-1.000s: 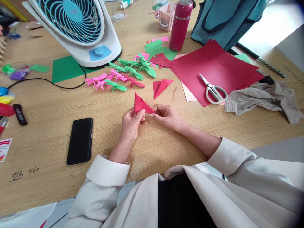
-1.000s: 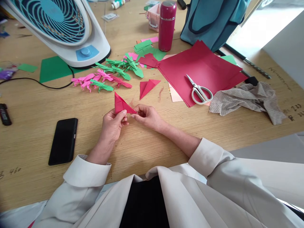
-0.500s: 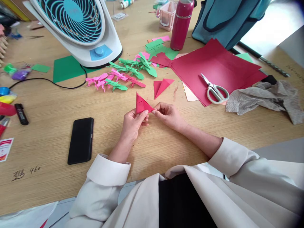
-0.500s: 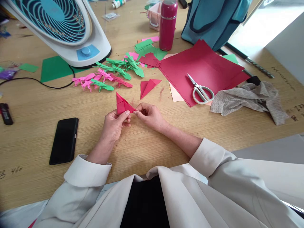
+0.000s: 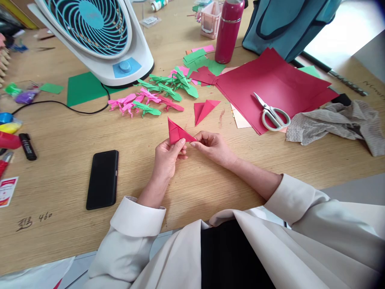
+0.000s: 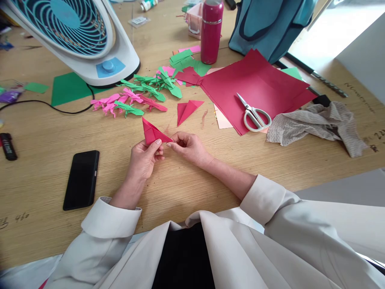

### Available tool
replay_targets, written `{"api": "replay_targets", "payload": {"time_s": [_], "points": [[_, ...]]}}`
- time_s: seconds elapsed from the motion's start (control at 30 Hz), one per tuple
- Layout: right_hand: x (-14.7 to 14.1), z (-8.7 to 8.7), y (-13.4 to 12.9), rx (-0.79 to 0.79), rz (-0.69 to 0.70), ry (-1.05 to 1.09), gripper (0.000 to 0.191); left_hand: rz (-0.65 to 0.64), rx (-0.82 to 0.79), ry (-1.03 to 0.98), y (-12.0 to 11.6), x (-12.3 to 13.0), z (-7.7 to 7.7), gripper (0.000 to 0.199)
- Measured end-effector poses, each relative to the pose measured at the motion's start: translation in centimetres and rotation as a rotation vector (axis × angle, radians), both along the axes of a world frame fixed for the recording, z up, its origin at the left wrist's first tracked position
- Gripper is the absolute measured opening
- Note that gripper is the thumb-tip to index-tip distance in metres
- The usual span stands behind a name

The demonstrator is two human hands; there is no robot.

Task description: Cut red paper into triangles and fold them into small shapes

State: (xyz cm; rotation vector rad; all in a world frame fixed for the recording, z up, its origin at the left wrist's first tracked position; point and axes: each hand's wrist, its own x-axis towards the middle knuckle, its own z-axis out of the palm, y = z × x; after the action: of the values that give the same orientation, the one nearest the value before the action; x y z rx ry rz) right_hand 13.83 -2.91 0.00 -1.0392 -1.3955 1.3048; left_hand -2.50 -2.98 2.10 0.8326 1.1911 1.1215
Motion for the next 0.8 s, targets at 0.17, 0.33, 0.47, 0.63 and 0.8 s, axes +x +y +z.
{"api": "replay_targets", "payload": {"time_s": [0.17,0.33,0.47,0.63,0.8], "points": [[0.02,0.18,-0.04,0.006,-0.004,0.025,0.041,-0.001,0.012,-0.001,-0.01,0.02,-0.12,0.035],[-0.05,-0.06,0.07,0.016,-0.016,0.044,0.040,-0.002,0.010,-0.003,-0.08,0.12,-0.12,0.036],[-0.09,-0.23,0.15,0.026,-0.030,0.073,0.040,-0.008,0.018,0.000,-0.05,0.15,-0.17,0.036],[-0.06,-0.28,0.20,0.013,-0.004,0.083,0.040,-0.005,0.071,0.051,0.02,0.15,-0.33,0.033],[-0.02,-0.28,0.20,-0.005,0.018,0.068,0.041,-0.022,0.137,0.110,-0.11,0.11,-0.56,0.028]]}}
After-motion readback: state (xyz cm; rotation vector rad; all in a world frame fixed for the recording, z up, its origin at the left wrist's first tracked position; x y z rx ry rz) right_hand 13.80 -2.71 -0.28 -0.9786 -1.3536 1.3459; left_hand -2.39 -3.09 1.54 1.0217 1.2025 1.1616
